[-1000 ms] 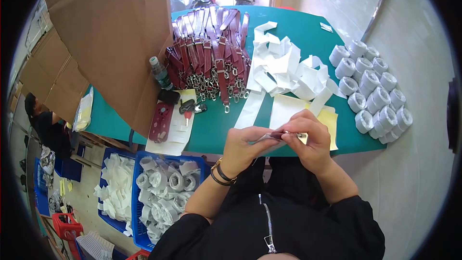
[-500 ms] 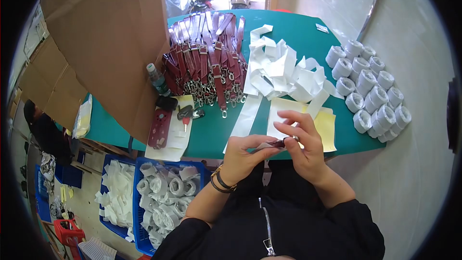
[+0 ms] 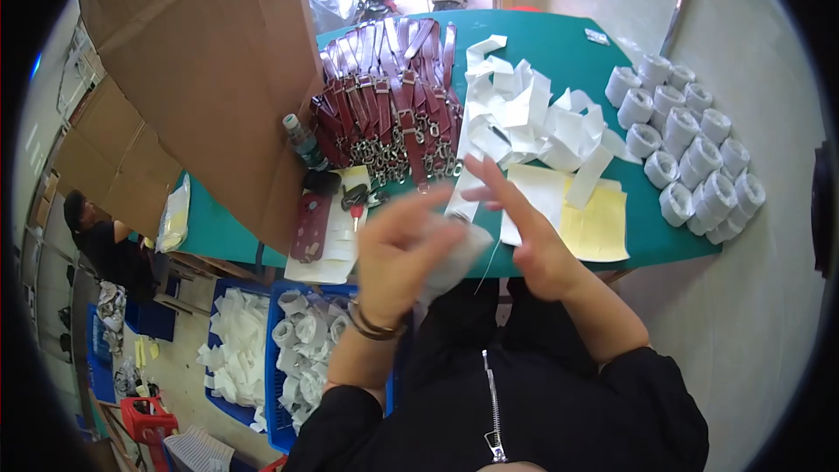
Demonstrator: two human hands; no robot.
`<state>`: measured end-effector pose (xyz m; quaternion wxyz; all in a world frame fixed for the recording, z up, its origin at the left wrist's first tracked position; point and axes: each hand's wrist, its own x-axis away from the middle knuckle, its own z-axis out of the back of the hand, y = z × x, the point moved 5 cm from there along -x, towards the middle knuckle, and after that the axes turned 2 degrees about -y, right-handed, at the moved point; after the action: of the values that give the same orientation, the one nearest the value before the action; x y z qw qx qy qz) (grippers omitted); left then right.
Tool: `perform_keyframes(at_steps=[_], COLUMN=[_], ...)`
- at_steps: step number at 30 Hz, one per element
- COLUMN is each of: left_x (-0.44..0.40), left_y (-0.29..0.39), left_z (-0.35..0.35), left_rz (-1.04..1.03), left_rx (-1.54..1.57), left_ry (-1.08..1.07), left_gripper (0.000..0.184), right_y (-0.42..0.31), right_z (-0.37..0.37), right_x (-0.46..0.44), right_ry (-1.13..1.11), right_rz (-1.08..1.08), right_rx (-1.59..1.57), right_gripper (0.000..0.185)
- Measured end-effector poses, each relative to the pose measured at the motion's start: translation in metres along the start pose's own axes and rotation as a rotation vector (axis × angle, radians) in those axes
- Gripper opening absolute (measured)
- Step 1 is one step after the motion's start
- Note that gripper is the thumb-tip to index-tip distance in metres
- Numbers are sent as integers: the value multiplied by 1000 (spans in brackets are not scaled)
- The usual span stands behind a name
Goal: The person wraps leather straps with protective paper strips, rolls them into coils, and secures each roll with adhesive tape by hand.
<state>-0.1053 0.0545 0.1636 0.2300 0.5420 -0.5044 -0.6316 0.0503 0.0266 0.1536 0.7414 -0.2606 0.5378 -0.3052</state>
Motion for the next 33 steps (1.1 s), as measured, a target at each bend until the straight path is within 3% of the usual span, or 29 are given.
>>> perform_keyframes(at_steps=[1,2,3,4,6,7,8,9,12,16,18,20,23,26,28,29,30,31,32,33], left_x=[-9,-17,-28,-42,-59,-65,-65,-63,-52,-32,-14,9,57,123,170,187,192,208,209,223], left_y=[26,51,87,127,201,255,286,310,365,422,441,449,428,336,225,171,102,46,0,-52], left_z=[12,24,28,26,21,15,19,27,70,160,216,277,375,452,473,439,417,425,390,374], left_rz=[-145,-289,-370,-395,-308,-525,-575,-586,-629,-684,-708,-730,-727,-551,-276,-163,-295,-145,-43,61], left_rx=[-18,-44,70,318,796,442,424,452,474,445,436,423,417,342,-221,-663,-122,-2,-29,53], left_ry=[56,116,85,-52,-332,-469,-492,-476,-387,-166,-22,146,476,867,635,824,891,786,693,902], left_gripper=[43,48,40,34,23,19,18,18,17,16,15,15,15,15,26,22,24,22,23,24], right_y=[7,34,54,66,78,78,74,74,71,96,115,121,117,112,75,73,68,51,28,7], right_z=[-3,-24,-49,-64,-112,-132,-146,-155,-175,-167,-156,-139,-90,-2,62,97,129,150,169,184], right_x=[-2,-3,3,2,-7,-10,-9,-12,8,44,82,125,156,162,158,163,168,167,162,156], right_ry=[45,-181,-407,-395,-769,-959,-1151,-1144,-1674,-1764,-1870,-1819,-1523,-1137,-755,-691,-622,-599,-575,-688], right_rz=[12,-118,-247,-255,-247,-232,-214,-204,-269,-316,-437,-604,-688,-638,-735,-482,-234,-160,-85,-57], right_rx=[-102,-277,-457,-481,-715,-825,-934,-946,-812,-633,-612,-925,-962,-821,-1000,-833,-661,-731,-801,-788], right_gripper=[51,65,79,79,73,70,69,69,54,34,37,31,27,31,29,27,26,25,23,23])
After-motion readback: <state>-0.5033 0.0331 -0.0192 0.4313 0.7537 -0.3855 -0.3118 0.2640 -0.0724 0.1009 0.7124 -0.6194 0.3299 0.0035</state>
